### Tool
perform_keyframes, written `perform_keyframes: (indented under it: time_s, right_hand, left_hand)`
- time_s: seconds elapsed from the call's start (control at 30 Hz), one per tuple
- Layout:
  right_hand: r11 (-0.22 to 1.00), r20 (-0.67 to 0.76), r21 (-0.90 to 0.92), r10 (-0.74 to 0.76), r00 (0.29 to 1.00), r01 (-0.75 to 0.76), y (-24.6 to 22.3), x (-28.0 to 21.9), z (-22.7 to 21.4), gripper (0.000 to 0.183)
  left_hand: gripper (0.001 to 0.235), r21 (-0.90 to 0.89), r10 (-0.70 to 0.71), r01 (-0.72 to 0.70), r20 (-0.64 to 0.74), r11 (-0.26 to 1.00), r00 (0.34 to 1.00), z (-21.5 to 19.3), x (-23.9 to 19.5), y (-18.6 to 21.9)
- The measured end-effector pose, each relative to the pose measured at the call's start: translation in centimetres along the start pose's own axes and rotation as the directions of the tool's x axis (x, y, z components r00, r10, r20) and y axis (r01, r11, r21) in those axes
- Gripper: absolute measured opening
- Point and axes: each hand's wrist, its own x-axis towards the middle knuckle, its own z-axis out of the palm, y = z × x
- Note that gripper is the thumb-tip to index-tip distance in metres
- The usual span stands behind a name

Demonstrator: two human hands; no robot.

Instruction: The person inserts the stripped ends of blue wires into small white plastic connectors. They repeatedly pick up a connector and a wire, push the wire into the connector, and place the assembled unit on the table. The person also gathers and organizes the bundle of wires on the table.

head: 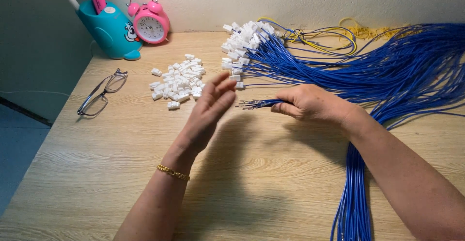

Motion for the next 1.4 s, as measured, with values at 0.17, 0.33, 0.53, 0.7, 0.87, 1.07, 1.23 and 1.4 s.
perform_keyframes:
  time_s: [0.17, 0.33, 0.53, 0.7, 0.87, 1.07, 1.23, 1.4]
  right_hand:
    - [0.997, -0.002, -0.061, -0.05, 0.999, 0.05, -0.1, 2.3, 0.1, 0.025]
    - [0.993, 0.036, -0.098, -0.061, 0.998, 0.064, 0.5, 3.1, 1.9, 0.026]
    - [0.98, -0.017, -0.168, -0.107, 0.994, 0.103, -1.4, 3.0, 0.8, 0.024]
    - [0.932, -0.081, -0.356, -0.098, 0.992, 0.063, 2.0, 5.6, 4.5, 0.027]
    - [0.994, -0.11, -0.009, -0.11, 0.988, 0.11, -0.5, 3.8, 2.4, 0.026]
    - [0.94, -0.131, 0.326, -0.062, 0.989, 0.102, -0.2, 3.8, 2.9, 0.028]
    - [0.892, -0.136, 0.437, -0.062, 0.989, 0.116, 0.4, 3.8, 3.6, 0.031]
    - [0.843, -0.161, 0.526, -0.037, 0.986, 0.117, 0.8, 4.0, 3.9, 0.029]
  left_hand:
    - [0.078, -0.204, 0.034, -0.082, -0.227, 0.976, 0.973, 1.6, 2.8, -2.3]
    - [0.056, 0.0, -0.009, 0.009, -0.227, 1.0, 0.974, 5.1, 4.2, -3.7]
    - [0.075, 0.131, 0.106, -0.067, -0.315, 0.989, 0.943, 1.8, 3.8, -2.6]
    - [0.051, 0.185, -0.005, 0.069, -0.326, 0.98, 0.945, 6.3, 4.1, -3.4]
    - [0.051, -0.005, -0.022, 0.022, -0.354, 1.0, 0.935, 2.7, 3.4, -2.7]
    - [0.036, -0.155, -0.235, 0.195, -0.312, 0.969, 0.921, 1.6, 1.3, -3.7]
    - [0.027, -0.182, -0.291, 0.247, -0.282, 0.952, 0.914, 2.0, 1.7, -5.6]
    - [0.025, -0.207, -0.298, 0.245, -0.286, 0.947, 0.911, 1.9, 1.0, -5.2]
